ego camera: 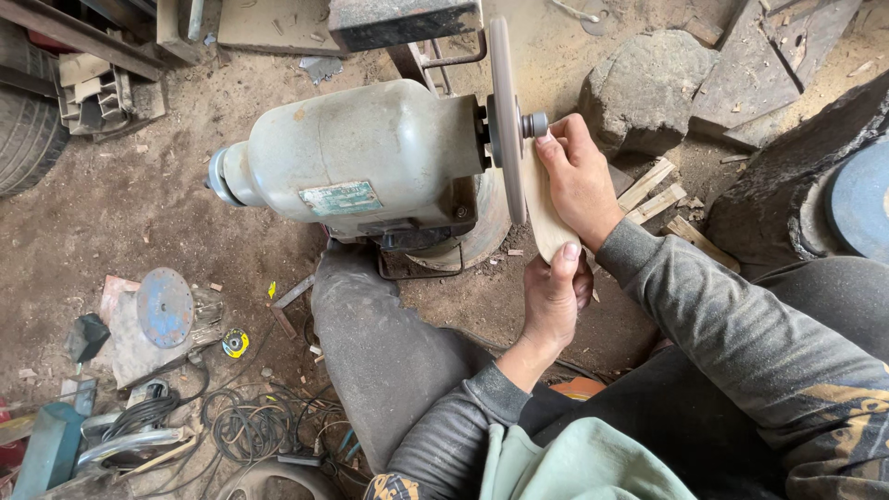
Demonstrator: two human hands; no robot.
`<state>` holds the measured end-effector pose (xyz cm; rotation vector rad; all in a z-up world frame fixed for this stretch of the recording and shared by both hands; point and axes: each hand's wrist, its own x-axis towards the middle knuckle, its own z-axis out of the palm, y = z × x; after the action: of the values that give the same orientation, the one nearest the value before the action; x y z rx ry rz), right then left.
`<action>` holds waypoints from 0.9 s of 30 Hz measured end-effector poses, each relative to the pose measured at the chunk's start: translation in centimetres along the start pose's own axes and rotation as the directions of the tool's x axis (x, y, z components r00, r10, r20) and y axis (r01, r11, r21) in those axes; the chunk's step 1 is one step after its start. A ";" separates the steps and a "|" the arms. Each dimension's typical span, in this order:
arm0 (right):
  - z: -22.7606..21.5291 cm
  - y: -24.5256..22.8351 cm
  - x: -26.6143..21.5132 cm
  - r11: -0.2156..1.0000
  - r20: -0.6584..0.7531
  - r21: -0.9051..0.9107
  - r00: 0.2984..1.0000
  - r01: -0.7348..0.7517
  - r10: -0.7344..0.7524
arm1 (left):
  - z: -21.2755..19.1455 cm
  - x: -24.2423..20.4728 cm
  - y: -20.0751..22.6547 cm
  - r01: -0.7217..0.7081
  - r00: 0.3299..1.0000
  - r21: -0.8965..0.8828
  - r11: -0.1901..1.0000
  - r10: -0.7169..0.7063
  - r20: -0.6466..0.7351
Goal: The person sands a small rectangular wooden block against a bench grinder wheel, repeatedly rotating the block to smooth all edges and faces. The person periodically pauses to inspect the block before continuing to sand.
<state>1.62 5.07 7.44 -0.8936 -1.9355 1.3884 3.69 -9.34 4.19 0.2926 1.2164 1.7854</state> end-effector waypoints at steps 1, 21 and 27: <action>0.0 0.0 0.1 1.000 -0.001 0.007 1.000 -0.003 0.003 | 0.0 0.1 0.0 0.004 1.000 -0.004 1.000 -0.004 -0.007; 1.0 1.5 3.3 0.997 -0.093 0.004 0.993 -0.079 0.079 | -0.2 3.4 1.8 -0.002 1.000 -0.016 1.000 0.001 -0.010; 1.3 1.9 4.6 0.984 -0.114 -0.008 0.978 -0.177 0.175 | 0.1 4.3 2.0 0.014 0.999 -0.074 0.997 -0.016 -0.031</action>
<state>-1.81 8.49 5.60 -1.1509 -1.8229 1.3887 0.28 -6.09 4.68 0.2134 1.1687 1.8232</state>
